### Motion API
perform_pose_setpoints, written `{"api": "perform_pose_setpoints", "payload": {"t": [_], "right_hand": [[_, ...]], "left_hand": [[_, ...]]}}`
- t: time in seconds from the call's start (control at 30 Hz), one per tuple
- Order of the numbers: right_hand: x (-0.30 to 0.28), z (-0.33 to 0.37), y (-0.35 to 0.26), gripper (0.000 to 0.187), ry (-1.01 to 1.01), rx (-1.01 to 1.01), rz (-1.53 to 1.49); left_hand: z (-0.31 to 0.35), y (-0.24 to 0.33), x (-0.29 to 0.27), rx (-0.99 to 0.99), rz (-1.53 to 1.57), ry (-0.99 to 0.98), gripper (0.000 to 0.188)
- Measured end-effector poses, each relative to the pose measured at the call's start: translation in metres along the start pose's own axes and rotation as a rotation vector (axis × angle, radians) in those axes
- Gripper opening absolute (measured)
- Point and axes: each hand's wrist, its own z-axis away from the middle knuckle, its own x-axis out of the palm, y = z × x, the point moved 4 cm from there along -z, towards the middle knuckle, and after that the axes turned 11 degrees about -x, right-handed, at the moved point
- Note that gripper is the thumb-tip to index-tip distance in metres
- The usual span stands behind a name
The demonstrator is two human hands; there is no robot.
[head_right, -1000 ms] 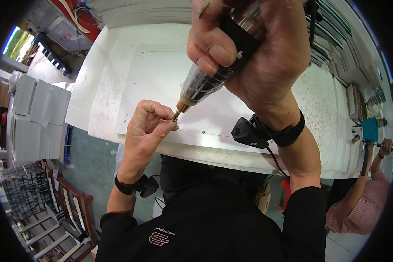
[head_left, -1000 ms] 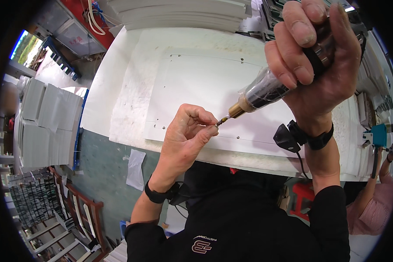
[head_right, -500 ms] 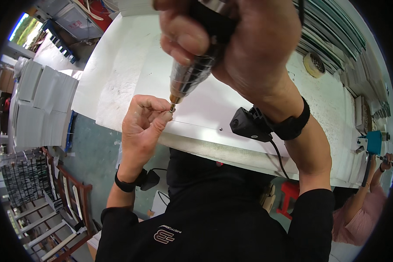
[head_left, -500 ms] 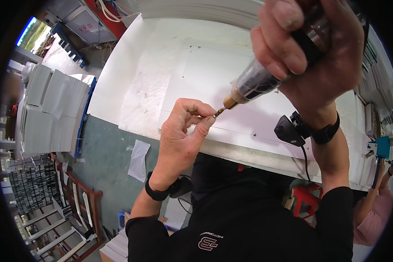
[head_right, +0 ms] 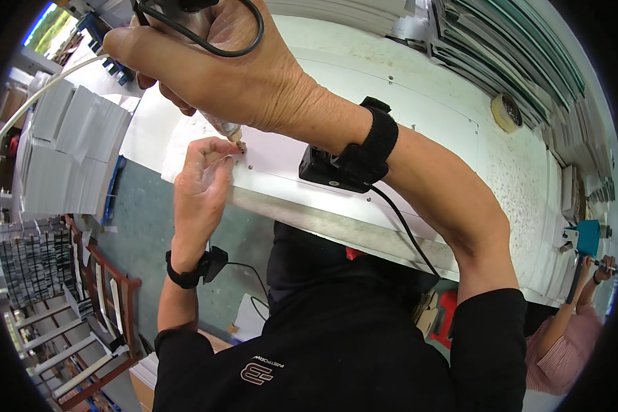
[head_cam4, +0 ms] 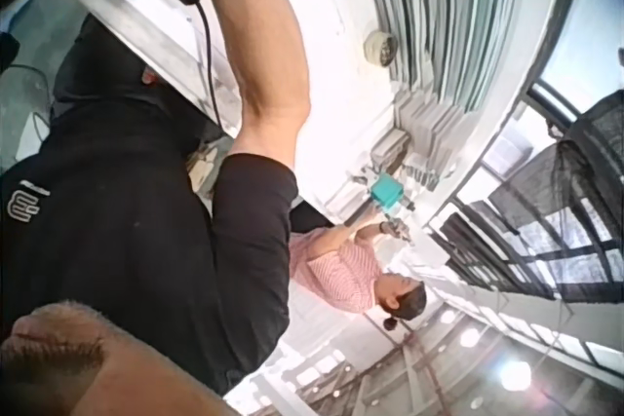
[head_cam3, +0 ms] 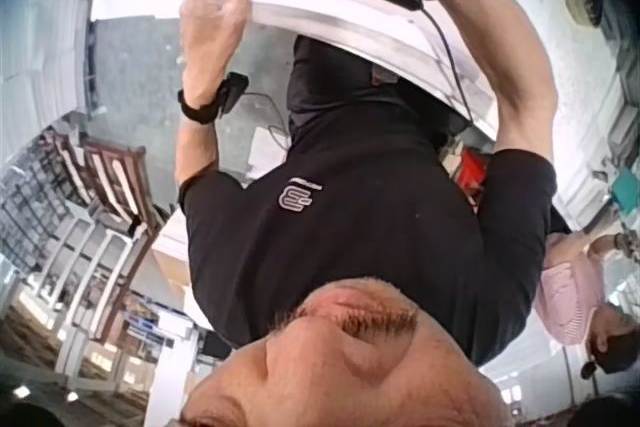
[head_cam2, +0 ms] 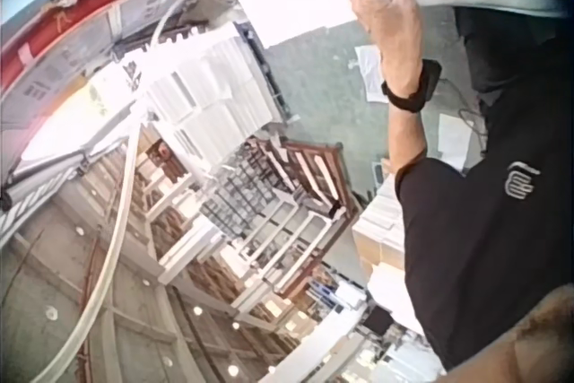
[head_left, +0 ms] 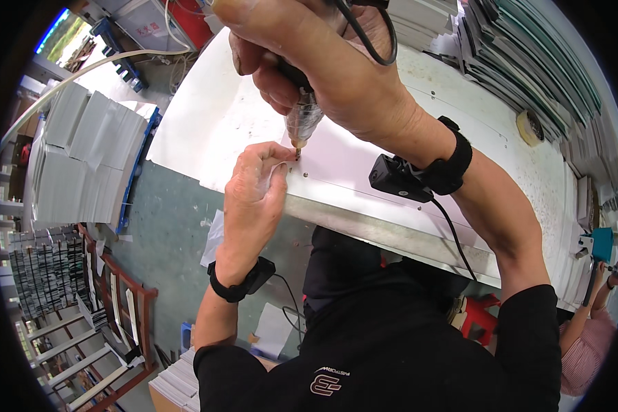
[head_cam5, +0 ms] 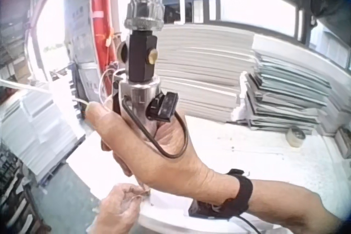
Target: The person uses a pneumatic screwdriver to fasten screws into pre-drilled holes on a white rectangular frame. After securing the frame, the person lifts it and places it onto a stack of similar frames. The person then picks up a dark rectangular panel from a nearby pile and places it on the workbench.
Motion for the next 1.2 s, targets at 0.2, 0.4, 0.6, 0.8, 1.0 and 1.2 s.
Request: {"api": "perform_pose_setpoints", "payload": {"t": [0.2,0.4,0.6,0.8,1.0,1.2], "right_hand": [[0.002,-0.003,0.006,0.023,-0.008,0.09,-0.103],[0.006,-0.003,0.006,0.023,-0.05,0.084,-0.062],[0.008,-0.004,0.016,0.023,-0.078,0.124,-0.158],[0.008,-0.006,0.026,0.027,-0.182,0.055,-0.099],[0.022,-0.001,0.027,0.028,-0.321,0.022,0.053],[0.017,-0.003,0.02,0.031,-0.232,-0.329,0.175]], "left_hand": [[0.002,-0.006,-0.001,0.034,-0.037,0.017,0.023],[0.012,-0.003,0.0,0.132,-0.061,0.088,0.025],[0.023,0.006,0.0,0.44,-0.42,0.162,0.026],[0.019,0.005,0.003,0.497,-0.418,0.173,0.03],[0.021,0.005,-0.002,0.47,-0.426,0.17,0.028],[0.016,0.017,0.004,0.465,-0.441,0.146,0.024]]}}
